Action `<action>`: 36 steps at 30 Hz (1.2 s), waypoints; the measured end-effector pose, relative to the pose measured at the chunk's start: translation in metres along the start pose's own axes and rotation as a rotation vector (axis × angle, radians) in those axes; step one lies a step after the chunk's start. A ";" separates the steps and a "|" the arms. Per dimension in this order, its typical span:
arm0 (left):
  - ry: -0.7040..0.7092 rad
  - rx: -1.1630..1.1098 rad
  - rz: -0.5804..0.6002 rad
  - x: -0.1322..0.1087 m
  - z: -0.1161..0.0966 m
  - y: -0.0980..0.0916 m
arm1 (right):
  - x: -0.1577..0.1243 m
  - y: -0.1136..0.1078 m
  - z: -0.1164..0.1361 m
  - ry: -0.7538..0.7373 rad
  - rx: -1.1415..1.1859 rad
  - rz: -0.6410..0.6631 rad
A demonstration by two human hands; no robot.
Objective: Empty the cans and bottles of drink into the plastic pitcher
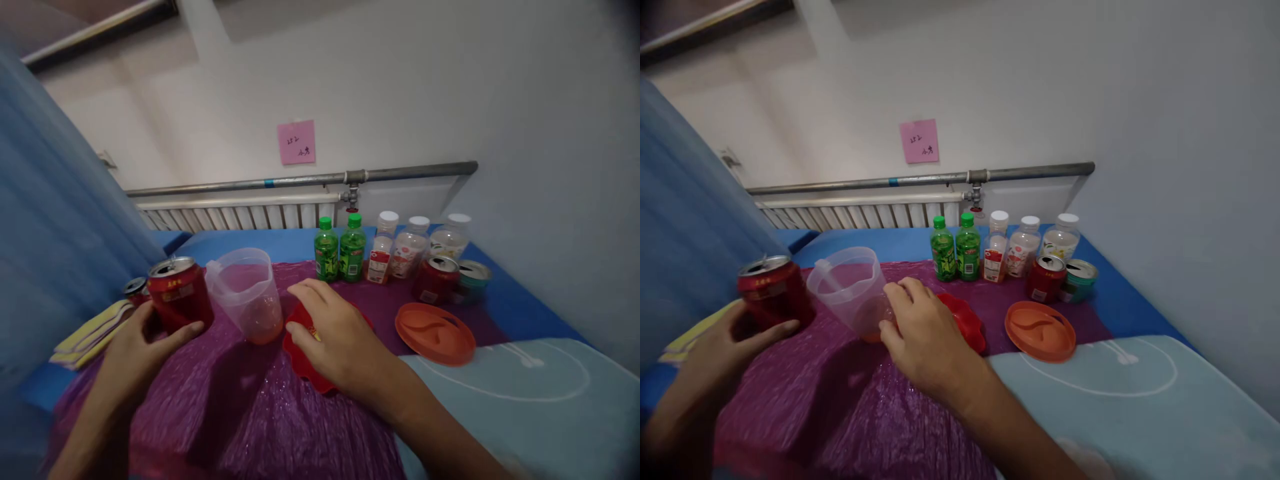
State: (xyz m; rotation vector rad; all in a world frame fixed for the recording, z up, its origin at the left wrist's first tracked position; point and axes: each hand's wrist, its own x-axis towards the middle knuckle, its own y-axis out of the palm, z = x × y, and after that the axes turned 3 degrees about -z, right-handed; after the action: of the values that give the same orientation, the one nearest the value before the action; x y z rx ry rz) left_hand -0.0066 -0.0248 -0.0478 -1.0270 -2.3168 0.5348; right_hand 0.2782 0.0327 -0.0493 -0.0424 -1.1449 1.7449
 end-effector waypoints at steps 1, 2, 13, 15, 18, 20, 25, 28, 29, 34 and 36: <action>-0.053 -0.085 0.007 0.001 0.008 0.003 | 0.001 0.001 0.000 -0.003 0.000 0.000; -0.113 -0.153 0.004 0.002 0.018 0.006 | 0.001 0.002 -0.001 -0.004 0.001 0.001; -0.311 -0.057 -0.258 0.031 0.131 0.040 | 0.004 0.013 -0.010 -0.041 -0.011 -0.019; -0.305 -0.028 -0.241 0.040 0.143 0.053 | 0.005 0.015 -0.012 -0.043 -0.019 -0.016; -0.306 0.043 -0.216 0.056 0.153 0.068 | 0.006 0.017 -0.015 -0.050 -0.046 -0.016; -0.320 0.087 -0.213 0.065 0.155 0.075 | 0.005 0.019 -0.018 -0.051 -0.068 -0.008; -0.378 0.165 -0.217 0.072 0.154 0.081 | 0.006 0.021 -0.021 -0.055 -0.108 0.013; -0.410 0.192 -0.212 0.071 0.153 0.081 | 0.007 0.021 -0.021 -0.057 -0.114 0.021; -0.420 0.199 -0.213 0.070 0.153 0.081 | 0.008 0.021 -0.021 -0.056 -0.117 0.025; -0.459 0.199 -0.235 0.072 0.155 0.081 | 0.008 0.020 -0.019 -0.062 -0.126 0.044; -0.475 0.199 -0.267 0.073 0.158 0.082 | 0.007 0.019 -0.019 -0.061 -0.129 0.041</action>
State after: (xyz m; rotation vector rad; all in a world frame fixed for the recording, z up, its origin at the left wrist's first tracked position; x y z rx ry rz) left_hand -0.1008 0.0616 -0.1917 -0.5217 -2.6816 0.9584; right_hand 0.2708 0.0496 -0.0694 -0.0920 -1.3089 1.7167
